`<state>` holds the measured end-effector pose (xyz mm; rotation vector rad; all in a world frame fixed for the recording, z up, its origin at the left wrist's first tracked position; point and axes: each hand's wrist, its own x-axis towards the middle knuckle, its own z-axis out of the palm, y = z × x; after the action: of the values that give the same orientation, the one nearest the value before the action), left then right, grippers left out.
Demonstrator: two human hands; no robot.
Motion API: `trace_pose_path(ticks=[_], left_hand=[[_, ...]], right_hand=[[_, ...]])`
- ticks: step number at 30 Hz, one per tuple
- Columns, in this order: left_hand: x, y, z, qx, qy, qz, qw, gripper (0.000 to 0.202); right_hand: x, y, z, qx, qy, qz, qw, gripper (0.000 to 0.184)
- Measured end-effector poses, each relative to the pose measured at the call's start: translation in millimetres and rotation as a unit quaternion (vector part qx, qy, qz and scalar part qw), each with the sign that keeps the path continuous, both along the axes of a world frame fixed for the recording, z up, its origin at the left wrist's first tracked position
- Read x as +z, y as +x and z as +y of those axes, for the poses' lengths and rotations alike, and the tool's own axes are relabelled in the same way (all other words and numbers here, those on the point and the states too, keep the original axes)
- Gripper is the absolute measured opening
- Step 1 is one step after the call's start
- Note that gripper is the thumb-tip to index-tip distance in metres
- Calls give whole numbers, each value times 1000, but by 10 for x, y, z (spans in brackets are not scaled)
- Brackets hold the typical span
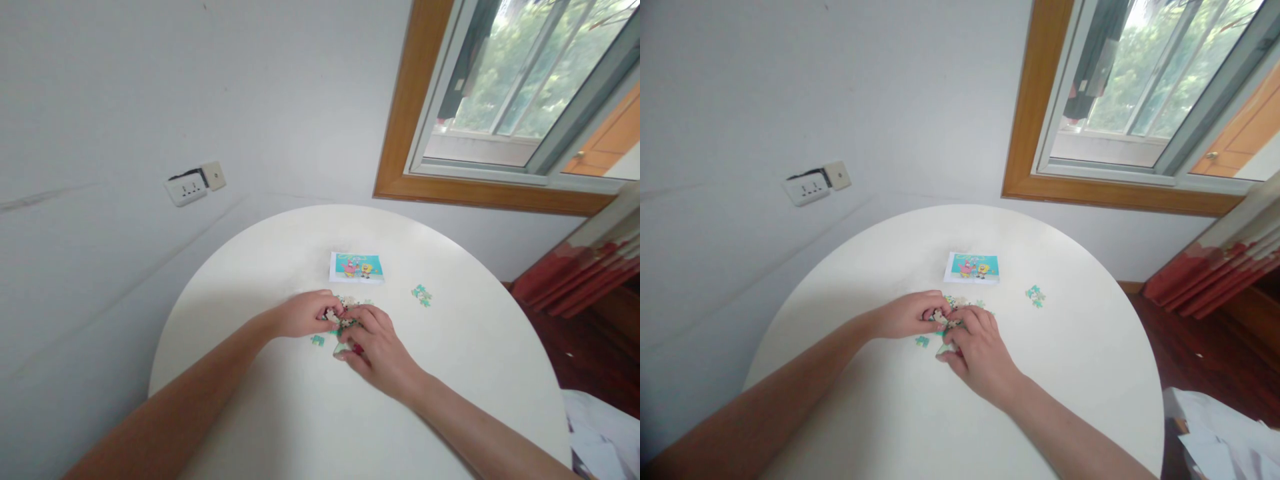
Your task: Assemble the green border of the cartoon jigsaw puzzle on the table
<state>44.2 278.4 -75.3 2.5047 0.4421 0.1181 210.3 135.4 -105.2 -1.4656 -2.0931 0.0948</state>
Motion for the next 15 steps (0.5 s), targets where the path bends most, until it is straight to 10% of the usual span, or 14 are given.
trace_pose_path(ticks=[15], left_hand=[[-27,-14,6,-3,2,-16,1000,21]], right_hand=[[31,75,0,16,-13,16,1000,15]])
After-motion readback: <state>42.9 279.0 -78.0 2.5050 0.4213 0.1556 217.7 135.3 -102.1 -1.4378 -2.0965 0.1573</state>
